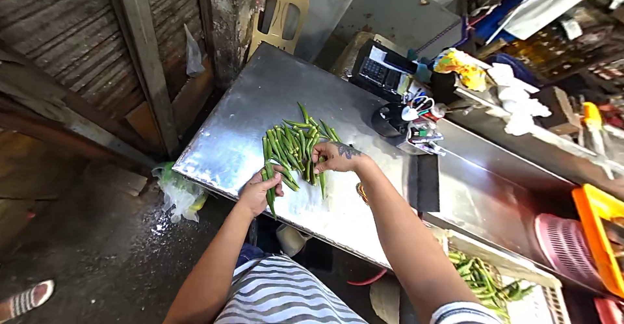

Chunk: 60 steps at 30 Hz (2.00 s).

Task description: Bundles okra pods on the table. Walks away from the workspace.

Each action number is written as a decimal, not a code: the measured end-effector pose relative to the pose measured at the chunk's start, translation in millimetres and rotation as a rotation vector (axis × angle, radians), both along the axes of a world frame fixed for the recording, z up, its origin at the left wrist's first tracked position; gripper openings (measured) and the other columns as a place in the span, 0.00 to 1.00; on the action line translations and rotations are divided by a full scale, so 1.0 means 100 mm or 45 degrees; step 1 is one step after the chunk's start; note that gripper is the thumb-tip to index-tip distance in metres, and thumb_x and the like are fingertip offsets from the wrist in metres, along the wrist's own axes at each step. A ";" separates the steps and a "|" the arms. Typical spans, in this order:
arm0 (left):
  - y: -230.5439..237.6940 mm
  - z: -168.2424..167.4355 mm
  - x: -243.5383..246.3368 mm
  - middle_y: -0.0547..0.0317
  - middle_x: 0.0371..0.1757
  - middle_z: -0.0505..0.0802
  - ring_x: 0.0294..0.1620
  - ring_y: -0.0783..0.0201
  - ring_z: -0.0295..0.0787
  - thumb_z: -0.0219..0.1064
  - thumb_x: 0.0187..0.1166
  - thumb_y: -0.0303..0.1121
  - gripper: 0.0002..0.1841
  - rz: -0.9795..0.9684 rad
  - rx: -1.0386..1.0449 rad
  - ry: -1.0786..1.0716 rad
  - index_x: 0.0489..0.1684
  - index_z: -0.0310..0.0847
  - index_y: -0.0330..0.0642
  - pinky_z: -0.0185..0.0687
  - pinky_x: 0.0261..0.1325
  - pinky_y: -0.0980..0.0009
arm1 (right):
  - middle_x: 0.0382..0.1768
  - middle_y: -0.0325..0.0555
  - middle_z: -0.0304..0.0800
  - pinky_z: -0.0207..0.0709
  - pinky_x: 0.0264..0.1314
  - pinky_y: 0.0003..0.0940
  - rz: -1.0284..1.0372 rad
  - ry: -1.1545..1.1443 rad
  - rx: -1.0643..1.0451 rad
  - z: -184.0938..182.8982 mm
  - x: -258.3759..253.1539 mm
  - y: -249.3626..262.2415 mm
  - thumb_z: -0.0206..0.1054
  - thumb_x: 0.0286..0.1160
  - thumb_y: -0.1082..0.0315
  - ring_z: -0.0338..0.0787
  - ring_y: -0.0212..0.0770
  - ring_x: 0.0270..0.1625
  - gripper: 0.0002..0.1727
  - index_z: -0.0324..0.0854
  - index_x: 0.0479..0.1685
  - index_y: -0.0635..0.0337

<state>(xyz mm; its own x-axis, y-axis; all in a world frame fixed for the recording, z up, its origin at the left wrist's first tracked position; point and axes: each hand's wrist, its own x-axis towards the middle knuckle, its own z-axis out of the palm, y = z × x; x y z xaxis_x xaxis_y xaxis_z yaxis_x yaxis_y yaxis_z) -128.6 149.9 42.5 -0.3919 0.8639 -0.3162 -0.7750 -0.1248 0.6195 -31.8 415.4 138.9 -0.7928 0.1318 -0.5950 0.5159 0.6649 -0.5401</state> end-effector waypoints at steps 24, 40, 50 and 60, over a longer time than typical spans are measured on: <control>-0.09 -0.09 -0.48 0.58 0.21 0.84 0.18 0.59 0.84 0.27 0.87 0.68 0.41 0.185 -0.061 -0.397 0.33 0.80 0.45 0.87 0.23 0.61 | 0.60 0.56 0.87 0.80 0.67 0.54 -0.663 0.147 0.570 -0.76 0.25 -0.59 0.67 0.72 0.56 0.87 0.53 0.64 0.19 0.89 0.53 0.59; 0.45 0.20 0.08 0.41 0.55 0.93 0.53 0.45 0.95 0.40 0.96 0.51 0.28 -0.512 0.099 -0.168 0.71 0.74 0.37 0.92 0.57 0.48 | 0.33 0.40 0.89 0.85 0.40 0.32 -0.286 0.441 -0.080 0.12 0.16 -0.67 0.73 0.73 0.57 0.88 0.32 0.32 0.17 0.83 0.50 0.60; 0.29 0.16 0.17 0.63 0.25 0.85 0.24 0.62 0.87 0.51 0.92 0.48 0.16 -0.486 0.194 -0.143 0.51 0.76 0.45 0.94 0.39 0.57 | 0.38 0.34 0.87 0.73 0.38 0.22 -0.344 0.695 -0.158 -0.17 0.29 -0.68 0.81 0.65 0.53 0.78 0.25 0.34 0.16 0.93 0.44 0.53; 0.11 0.37 0.25 0.57 0.44 0.94 0.40 0.73 0.90 0.80 0.63 0.29 0.23 -0.583 -0.020 1.134 0.57 0.83 0.31 0.88 0.50 0.71 | 0.80 0.56 0.77 0.63 0.89 0.52 -0.076 0.705 -0.118 -0.12 0.35 -1.29 0.47 0.83 0.31 0.73 0.51 0.85 0.45 0.73 0.83 0.60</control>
<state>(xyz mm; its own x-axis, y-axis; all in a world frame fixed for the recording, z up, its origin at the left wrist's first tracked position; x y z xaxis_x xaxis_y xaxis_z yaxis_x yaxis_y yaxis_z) -103.3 160.6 79.3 -0.1223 0.9891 -0.0817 0.0012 0.0825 0.9966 3.1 286.0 127.3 -0.9828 0.1530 -0.1038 0.1744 0.5802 -0.7956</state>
